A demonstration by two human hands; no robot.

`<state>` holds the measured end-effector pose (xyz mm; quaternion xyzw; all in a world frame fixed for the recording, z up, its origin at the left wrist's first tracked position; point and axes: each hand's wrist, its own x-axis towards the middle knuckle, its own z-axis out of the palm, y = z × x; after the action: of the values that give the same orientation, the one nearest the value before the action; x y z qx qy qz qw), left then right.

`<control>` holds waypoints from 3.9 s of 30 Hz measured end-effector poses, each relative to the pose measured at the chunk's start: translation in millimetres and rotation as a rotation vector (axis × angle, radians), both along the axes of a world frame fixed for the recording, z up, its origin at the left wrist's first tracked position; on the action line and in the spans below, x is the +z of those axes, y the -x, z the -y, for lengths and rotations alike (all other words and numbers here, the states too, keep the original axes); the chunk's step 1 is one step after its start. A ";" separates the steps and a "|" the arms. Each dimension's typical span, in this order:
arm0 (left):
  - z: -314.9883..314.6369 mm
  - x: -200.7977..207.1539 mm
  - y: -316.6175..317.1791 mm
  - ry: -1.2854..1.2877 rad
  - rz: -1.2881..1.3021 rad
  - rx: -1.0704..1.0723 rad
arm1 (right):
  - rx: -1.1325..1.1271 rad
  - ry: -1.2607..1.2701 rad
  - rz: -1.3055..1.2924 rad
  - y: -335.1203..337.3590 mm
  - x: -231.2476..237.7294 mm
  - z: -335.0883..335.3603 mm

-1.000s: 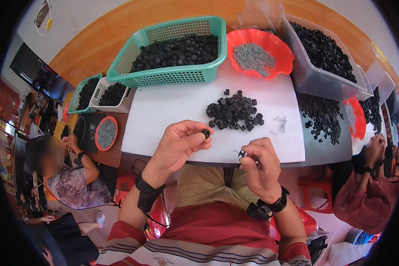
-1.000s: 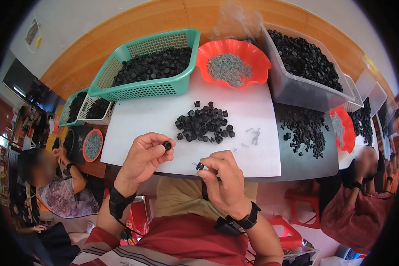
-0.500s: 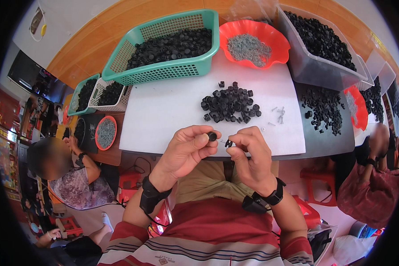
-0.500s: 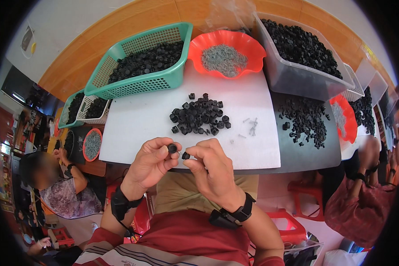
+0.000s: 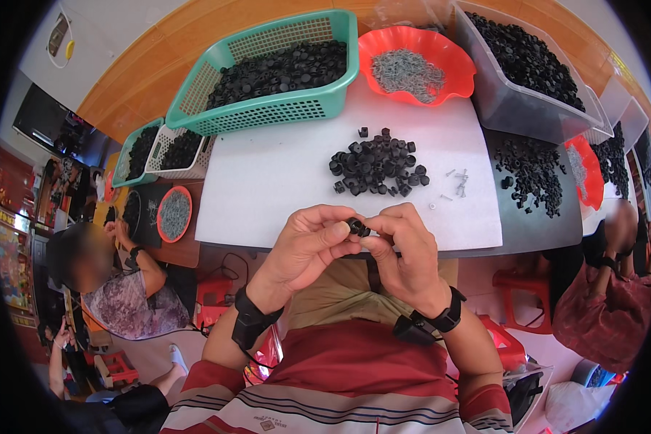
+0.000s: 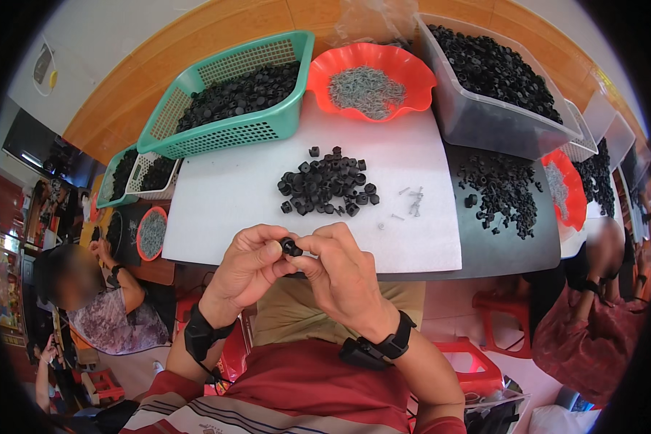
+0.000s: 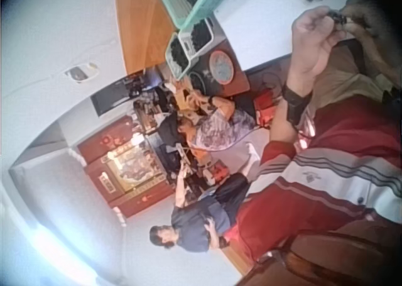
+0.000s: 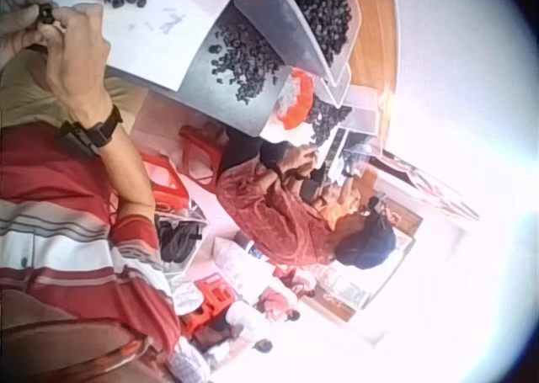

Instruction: Assembling small black plastic components by hand on a white work surface.

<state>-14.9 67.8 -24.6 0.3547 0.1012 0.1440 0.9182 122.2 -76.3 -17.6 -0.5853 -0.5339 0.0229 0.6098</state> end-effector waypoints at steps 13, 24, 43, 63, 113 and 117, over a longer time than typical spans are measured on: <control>3.1 0.1 -0.5 -0.028 -0.014 0.010 | -0.029 0.067 0.034 0.9 0.3 1.9; 8.6 -0.5 -1.3 -0.087 -0.036 0.034 | -0.020 -0.002 -0.046 2.1 -0.4 4.8; 15.4 -1.9 -1.6 -0.091 -0.042 0.074 | -0.056 -0.069 0.021 2.0 -4.4 3.5; 25.7 -1.0 -5.8 -0.125 -0.052 0.126 | -0.106 -0.159 0.135 -0.2 -18.2 -0.1; 59.0 14.7 -6.5 -0.315 -0.043 0.199 | -0.145 -0.175 0.347 -7.4 -16.3 17.4; 56.6 14.2 -5.8 -0.275 -0.035 0.187 | -0.089 -0.108 0.277 -11.6 -4.8 22.3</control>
<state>-9.1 11.2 -10.4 0.4686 0.1293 0.2350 0.8417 133.9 -98.6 -22.4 -0.5723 -0.5868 -0.1140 0.5614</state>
